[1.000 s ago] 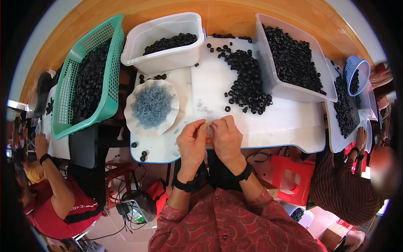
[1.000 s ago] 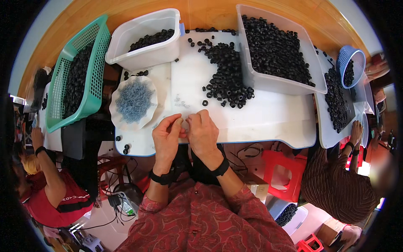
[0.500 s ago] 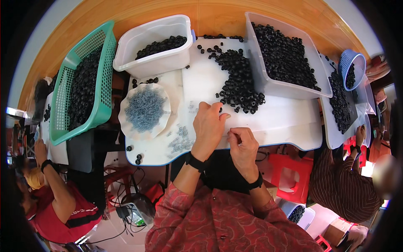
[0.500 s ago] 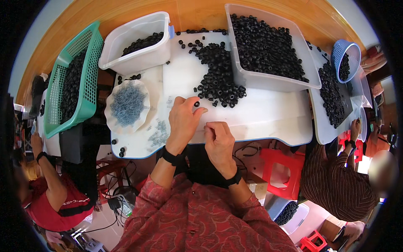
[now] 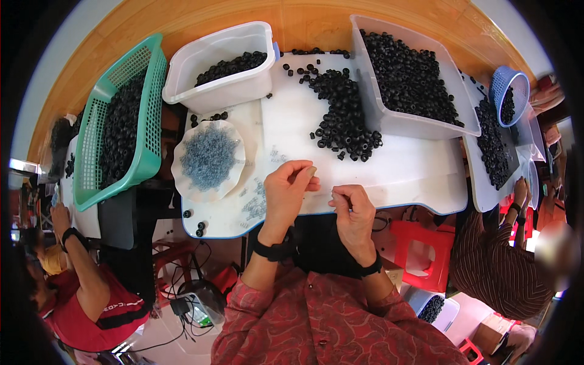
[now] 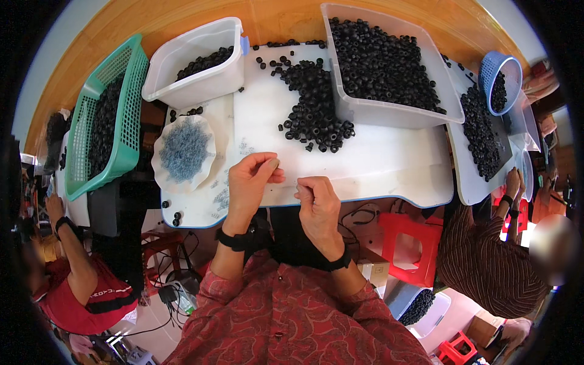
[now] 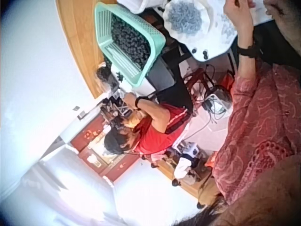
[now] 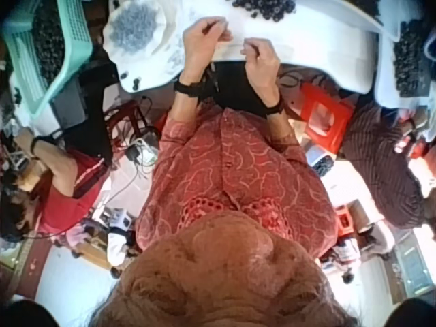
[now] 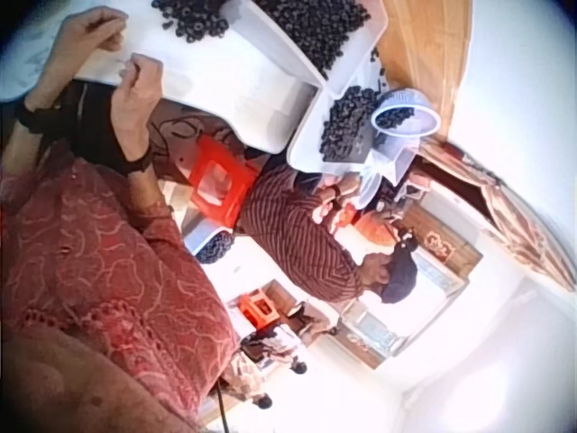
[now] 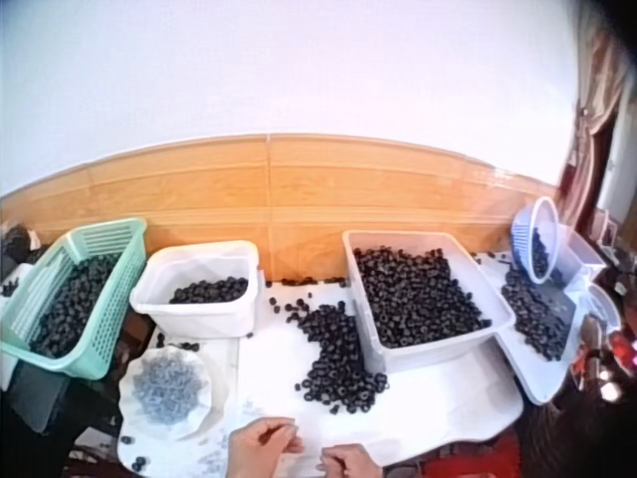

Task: Manually assembling small black plastic or rubber components at a workstation.

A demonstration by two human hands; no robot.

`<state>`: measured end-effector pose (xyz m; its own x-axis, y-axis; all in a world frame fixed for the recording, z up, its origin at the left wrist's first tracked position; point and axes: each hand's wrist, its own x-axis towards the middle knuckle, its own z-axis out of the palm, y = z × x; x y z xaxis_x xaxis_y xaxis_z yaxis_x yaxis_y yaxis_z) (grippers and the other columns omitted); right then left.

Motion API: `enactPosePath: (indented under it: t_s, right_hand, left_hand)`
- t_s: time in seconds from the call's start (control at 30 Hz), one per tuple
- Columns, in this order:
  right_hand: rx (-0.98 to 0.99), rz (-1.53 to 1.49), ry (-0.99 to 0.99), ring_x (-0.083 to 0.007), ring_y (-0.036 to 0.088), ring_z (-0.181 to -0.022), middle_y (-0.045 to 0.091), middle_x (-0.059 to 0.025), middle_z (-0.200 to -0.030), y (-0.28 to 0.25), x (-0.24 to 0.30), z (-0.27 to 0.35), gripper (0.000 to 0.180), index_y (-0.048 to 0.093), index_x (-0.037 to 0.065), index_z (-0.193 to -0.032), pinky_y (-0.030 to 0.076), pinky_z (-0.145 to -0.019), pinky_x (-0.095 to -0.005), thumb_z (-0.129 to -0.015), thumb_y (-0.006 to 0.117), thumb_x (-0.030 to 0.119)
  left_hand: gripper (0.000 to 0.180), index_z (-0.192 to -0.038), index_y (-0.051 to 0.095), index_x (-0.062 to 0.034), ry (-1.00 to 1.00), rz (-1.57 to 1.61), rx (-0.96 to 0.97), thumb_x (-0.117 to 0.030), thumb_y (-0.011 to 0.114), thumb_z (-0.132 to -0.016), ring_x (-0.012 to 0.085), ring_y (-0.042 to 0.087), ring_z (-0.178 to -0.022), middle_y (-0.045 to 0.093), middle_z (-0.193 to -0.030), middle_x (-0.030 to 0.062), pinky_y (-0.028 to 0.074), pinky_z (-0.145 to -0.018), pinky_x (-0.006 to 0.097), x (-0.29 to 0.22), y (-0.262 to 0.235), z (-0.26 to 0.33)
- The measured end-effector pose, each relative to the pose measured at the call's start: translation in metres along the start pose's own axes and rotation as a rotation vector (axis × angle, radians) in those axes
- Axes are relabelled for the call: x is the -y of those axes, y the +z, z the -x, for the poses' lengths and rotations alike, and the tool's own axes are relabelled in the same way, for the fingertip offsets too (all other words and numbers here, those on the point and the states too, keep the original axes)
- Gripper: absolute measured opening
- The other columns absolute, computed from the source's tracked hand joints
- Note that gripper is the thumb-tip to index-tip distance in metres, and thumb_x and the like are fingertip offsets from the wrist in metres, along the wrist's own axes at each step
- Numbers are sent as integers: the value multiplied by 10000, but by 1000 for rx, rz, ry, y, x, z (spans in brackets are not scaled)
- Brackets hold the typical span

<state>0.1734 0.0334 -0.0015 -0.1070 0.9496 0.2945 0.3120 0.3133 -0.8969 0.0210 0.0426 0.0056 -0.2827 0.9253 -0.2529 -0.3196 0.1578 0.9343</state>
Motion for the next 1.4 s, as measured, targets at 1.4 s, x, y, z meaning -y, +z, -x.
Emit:
enactPosePath:
  t_s: [1.4]
  right_hand:
    - [439,-466,419,-98,636,-718,661,-64,-773,-3,23,-3,91,582,-13,-868,519,-635,-235,-868,673,-14]
  left_hand:
    - [210,-1140,642,35,-140,374,369,-51,548,-974,105,627,-759,674,-935,74,549,-685,243,23,-42,52]
